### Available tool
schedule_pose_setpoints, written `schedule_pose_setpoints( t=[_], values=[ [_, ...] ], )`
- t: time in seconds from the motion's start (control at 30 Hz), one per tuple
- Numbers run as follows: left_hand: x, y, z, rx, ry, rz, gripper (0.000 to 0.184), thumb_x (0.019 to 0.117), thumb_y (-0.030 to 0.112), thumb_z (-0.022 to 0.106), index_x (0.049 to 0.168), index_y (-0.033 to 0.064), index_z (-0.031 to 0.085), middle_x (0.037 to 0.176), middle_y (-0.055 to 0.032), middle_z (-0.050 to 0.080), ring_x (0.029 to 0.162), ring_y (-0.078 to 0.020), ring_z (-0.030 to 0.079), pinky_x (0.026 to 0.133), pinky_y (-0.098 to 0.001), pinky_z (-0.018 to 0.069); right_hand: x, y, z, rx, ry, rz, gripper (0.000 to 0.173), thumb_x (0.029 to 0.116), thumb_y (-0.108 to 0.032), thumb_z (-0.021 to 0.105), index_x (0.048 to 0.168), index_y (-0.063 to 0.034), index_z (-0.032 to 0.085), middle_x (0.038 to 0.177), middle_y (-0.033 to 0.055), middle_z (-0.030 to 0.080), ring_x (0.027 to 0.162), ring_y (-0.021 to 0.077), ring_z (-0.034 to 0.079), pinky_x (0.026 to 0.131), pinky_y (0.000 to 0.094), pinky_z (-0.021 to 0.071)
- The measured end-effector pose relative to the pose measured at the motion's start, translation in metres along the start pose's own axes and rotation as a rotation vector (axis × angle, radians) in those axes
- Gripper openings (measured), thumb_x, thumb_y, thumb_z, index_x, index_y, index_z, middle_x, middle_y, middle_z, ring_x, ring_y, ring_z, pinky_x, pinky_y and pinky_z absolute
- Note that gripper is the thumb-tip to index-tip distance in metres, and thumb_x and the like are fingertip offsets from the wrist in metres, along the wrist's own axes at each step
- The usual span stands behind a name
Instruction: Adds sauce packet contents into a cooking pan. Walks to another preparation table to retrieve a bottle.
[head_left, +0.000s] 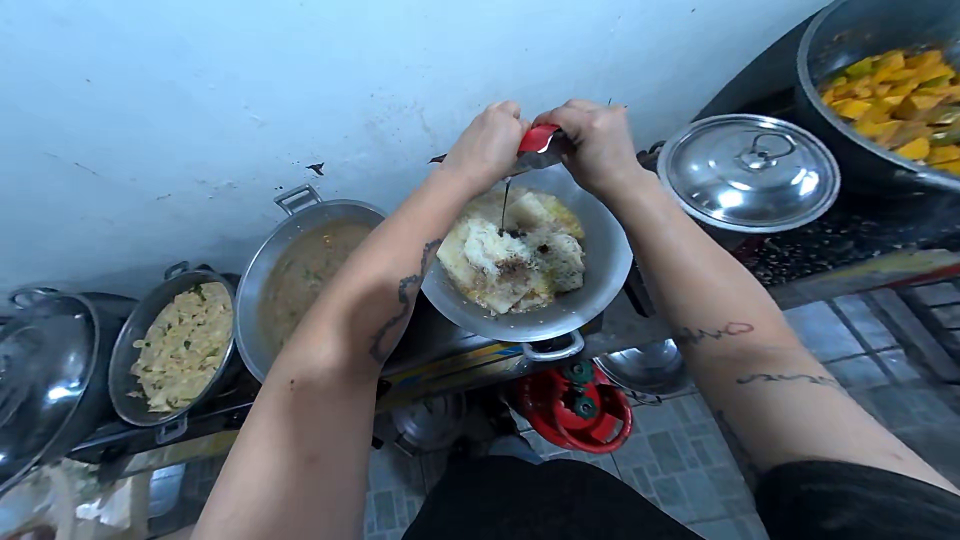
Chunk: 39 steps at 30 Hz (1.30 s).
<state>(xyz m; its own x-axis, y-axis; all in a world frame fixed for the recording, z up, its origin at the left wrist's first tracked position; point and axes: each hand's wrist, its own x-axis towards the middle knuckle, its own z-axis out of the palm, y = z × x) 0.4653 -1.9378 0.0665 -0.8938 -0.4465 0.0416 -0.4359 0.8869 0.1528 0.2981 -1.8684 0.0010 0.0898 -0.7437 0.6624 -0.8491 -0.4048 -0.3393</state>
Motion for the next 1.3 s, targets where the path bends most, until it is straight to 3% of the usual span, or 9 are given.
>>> schedule_pose_setpoints(
  t=[0.33, 0.5, 0.6, 0.73, 0.77, 0.87, 0.93, 1.03, 1.3],
  values=[
    [-0.026, -0.012, 0.000, -0.091, 0.154, 0.082, 0.024, 0.0883, -0.012, 0.061, 0.109, -0.0092, 0.073, 0.105, -0.0252, 0.066, 0.100, -0.0358, 0.066, 0.093, -0.0424, 0.0518, -0.007, -0.011, 0.015, -0.024, 0.127, -0.157, 0.026, 0.0933, 0.012, 0.056, 0.112, 0.0059, 0.074, 0.097, 0.0278, 0.072, 0.084, 0.0419, 0.073, 0.073, 0.0480, 0.0589],
    [-0.046, -0.032, -0.007, -0.106, 0.024, 0.013, 0.039, 0.0906, -0.003, 0.062, 0.129, 0.0018, 0.070, 0.108, -0.0242, 0.062, 0.102, -0.0370, 0.061, 0.095, -0.0481, 0.0479, -0.014, -0.023, 0.011, -0.026, 0.173, -0.266, 0.021, 0.0948, 0.006, 0.060, 0.111, 0.0040, 0.074, 0.090, 0.0255, 0.071, 0.079, 0.0378, 0.072, 0.070, 0.0434, 0.0581],
    [-0.051, -0.030, -0.003, -0.114, -0.017, 0.054, 0.033, 0.0913, -0.009, 0.057, 0.119, -0.0033, 0.073, 0.106, -0.0245, 0.062, 0.103, -0.0371, 0.061, 0.096, -0.0468, 0.0478, -0.017, -0.027, 0.010, -0.005, 0.143, -0.279, 0.021, 0.0945, 0.006, 0.061, 0.111, 0.0035, 0.075, 0.090, 0.0251, 0.072, 0.078, 0.0377, 0.072, 0.070, 0.0434, 0.0587],
    [-0.050, -0.020, 0.001, -0.113, 0.046, 0.082, 0.022, 0.0920, -0.013, 0.055, 0.105, -0.0100, 0.072, 0.105, -0.0256, 0.064, 0.102, -0.0374, 0.063, 0.096, -0.0457, 0.0493, -0.024, -0.030, 0.007, 0.215, 0.195, 0.056, 0.019, 0.0921, 0.000, 0.065, 0.109, 0.0091, 0.070, 0.097, 0.0216, 0.074, 0.085, 0.0277, 0.073, 0.076, 0.0395, 0.0592],
    [-0.049, -0.016, 0.000, -0.117, 0.057, 0.075, 0.022, 0.0905, -0.014, 0.056, 0.105, -0.0102, 0.072, 0.107, -0.0260, 0.064, 0.104, -0.0378, 0.063, 0.097, -0.0457, 0.0495, -0.029, -0.026, 0.008, 0.403, 0.213, 0.196, 0.033, 0.0895, -0.004, 0.069, 0.117, 0.0112, 0.059, 0.106, 0.0179, 0.072, 0.092, 0.0186, 0.070, 0.081, 0.0321, 0.0575],
    [-0.049, -0.006, -0.004, -0.125, 0.080, 0.029, 0.025, 0.0879, -0.018, 0.055, 0.106, -0.0101, 0.072, 0.108, -0.0252, 0.064, 0.105, -0.0360, 0.063, 0.097, -0.0433, 0.0491, -0.052, -0.011, 0.017, 1.030, 0.157, 0.455, 0.083, 0.0857, -0.018, 0.078, 0.149, -0.0037, 0.027, 0.137, 0.0043, 0.058, 0.113, 0.0075, 0.064, 0.095, 0.0273, 0.0561],
    [-0.046, 0.000, -0.006, -0.116, 0.079, 0.044, 0.028, 0.0880, -0.018, 0.054, 0.107, -0.0096, 0.072, 0.109, -0.0255, 0.064, 0.104, -0.0366, 0.063, 0.097, -0.0437, 0.0494, -0.065, -0.012, 0.028, 1.191, 0.143, 0.532, 0.064, 0.0827, -0.013, 0.080, 0.135, -0.0084, 0.043, 0.116, -0.0047, 0.065, 0.104, 0.0055, 0.066, 0.097, 0.0289, 0.0558],
    [-0.039, 0.013, -0.003, -0.107, 0.036, 0.094, 0.028, 0.0907, -0.016, 0.053, 0.109, -0.0092, 0.072, 0.110, -0.0253, 0.065, 0.107, -0.0369, 0.063, 0.099, -0.0439, 0.0489, -0.063, -0.024, 0.031, 1.255, 0.200, 0.568, 0.040, 0.0815, 0.005, 0.074, 0.115, -0.0106, 0.058, 0.103, -0.0049, 0.071, 0.099, 0.0072, 0.069, 0.094, 0.0310, 0.0583],
    [-0.026, 0.038, -0.002, -0.055, 0.001, 0.116, 0.025, 0.0900, -0.017, 0.054, 0.109, -0.0121, 0.070, 0.114, -0.0262, 0.063, 0.109, -0.0379, 0.063, 0.099, -0.0442, 0.0492, -0.066, -0.017, 0.026, 1.192, 0.369, 0.553, 0.033, 0.0844, 0.009, 0.072, 0.111, -0.0080, 0.062, 0.103, -0.0014, 0.072, 0.101, 0.0107, 0.070, 0.094, 0.0343, 0.0594]
  ],
)
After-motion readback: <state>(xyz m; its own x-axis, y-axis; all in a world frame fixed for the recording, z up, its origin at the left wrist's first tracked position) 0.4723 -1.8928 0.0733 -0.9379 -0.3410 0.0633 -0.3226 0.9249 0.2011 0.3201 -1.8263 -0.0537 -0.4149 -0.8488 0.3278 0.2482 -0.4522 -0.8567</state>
